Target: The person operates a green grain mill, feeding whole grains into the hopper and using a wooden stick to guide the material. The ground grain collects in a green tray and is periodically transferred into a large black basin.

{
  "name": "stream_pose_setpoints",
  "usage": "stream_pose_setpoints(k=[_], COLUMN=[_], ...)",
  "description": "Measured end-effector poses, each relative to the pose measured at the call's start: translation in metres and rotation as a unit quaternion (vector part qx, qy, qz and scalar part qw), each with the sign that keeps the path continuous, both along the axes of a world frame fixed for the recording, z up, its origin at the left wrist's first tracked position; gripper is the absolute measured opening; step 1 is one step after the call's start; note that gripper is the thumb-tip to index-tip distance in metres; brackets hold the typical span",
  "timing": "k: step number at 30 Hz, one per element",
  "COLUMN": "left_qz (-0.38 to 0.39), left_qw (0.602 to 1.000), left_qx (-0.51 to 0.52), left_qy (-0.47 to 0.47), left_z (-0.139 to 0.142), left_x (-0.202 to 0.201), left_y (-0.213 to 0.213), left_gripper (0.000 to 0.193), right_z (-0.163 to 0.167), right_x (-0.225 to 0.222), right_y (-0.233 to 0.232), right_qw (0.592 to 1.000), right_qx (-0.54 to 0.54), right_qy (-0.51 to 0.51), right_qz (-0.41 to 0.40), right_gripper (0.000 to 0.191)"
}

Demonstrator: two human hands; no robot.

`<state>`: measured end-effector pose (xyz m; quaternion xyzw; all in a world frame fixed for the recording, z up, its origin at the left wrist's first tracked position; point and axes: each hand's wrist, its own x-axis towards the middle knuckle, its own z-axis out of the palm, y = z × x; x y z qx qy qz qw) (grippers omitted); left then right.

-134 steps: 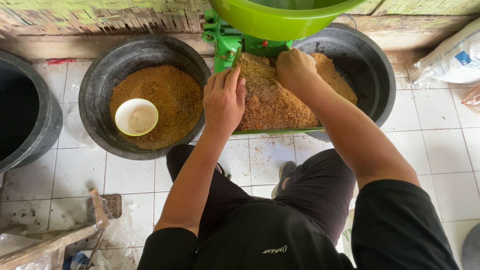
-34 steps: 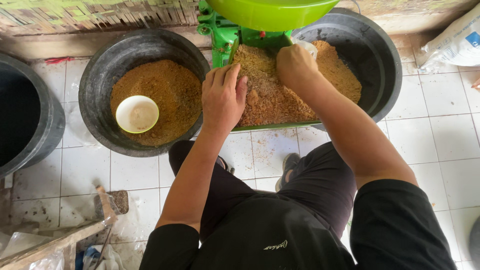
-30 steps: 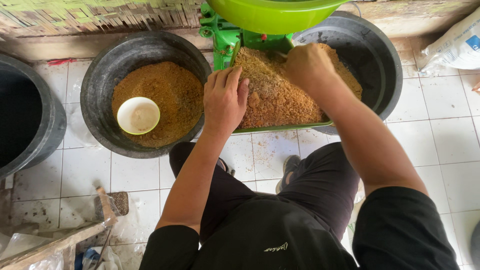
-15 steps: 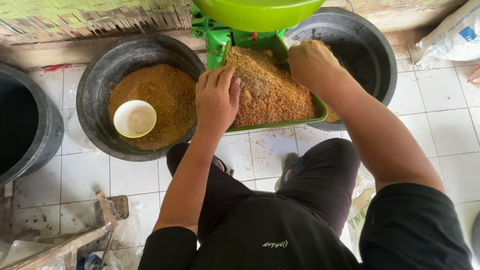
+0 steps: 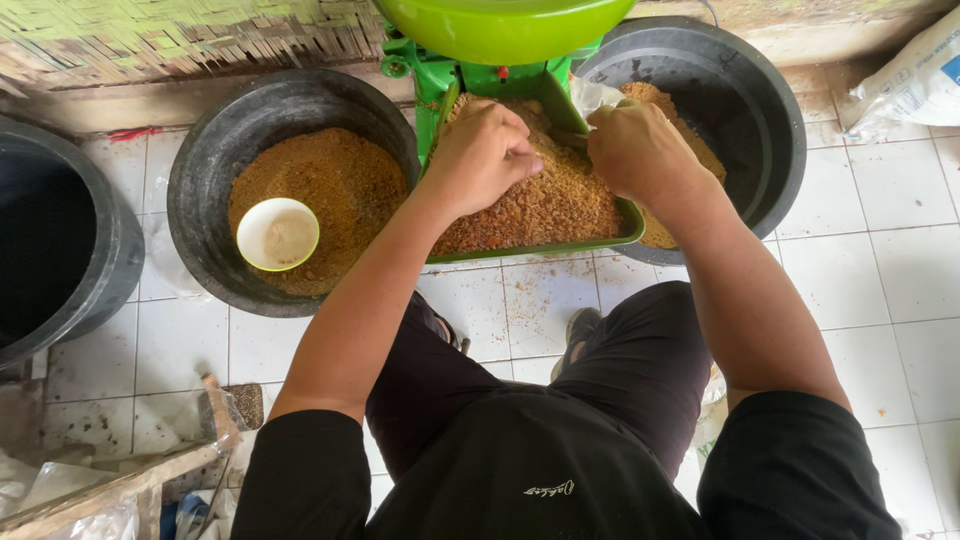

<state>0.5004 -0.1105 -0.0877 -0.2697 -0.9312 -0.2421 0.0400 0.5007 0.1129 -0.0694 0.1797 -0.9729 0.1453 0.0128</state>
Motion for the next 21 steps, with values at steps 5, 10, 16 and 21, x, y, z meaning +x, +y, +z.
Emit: stream_pose_setpoints(k=[5, 10, 16, 21], left_qz=[0.028, 0.098, 0.194, 0.405], left_qw=[0.990, 0.952, 0.887, 0.858], left_qx=[0.133, 0.289, 0.403, 0.267], left_qy=[0.033, 0.019, 0.114, 0.169], left_z=[0.002, 0.020, 0.017, -0.054], left_x=[0.014, 0.048, 0.095, 0.133], left_y=[-0.006, -0.043, -0.128, -0.235], left_gripper=[0.021, 0.019, 0.017, 0.023], right_z=[0.003, 0.004, -0.006, -0.008], right_x=[0.007, 0.005, 0.003, -0.002], right_y=[0.006, 0.009, 0.004, -0.012], right_qw=[0.995, 0.991, 0.998, 0.999], right_qx=[0.012, 0.035, 0.041, 0.041], right_qy=[-0.097, -0.128, -0.030, -0.011], right_qz=[-0.020, 0.005, -0.023, -0.030], right_gripper=[0.028, 0.032, 0.031, 0.026])
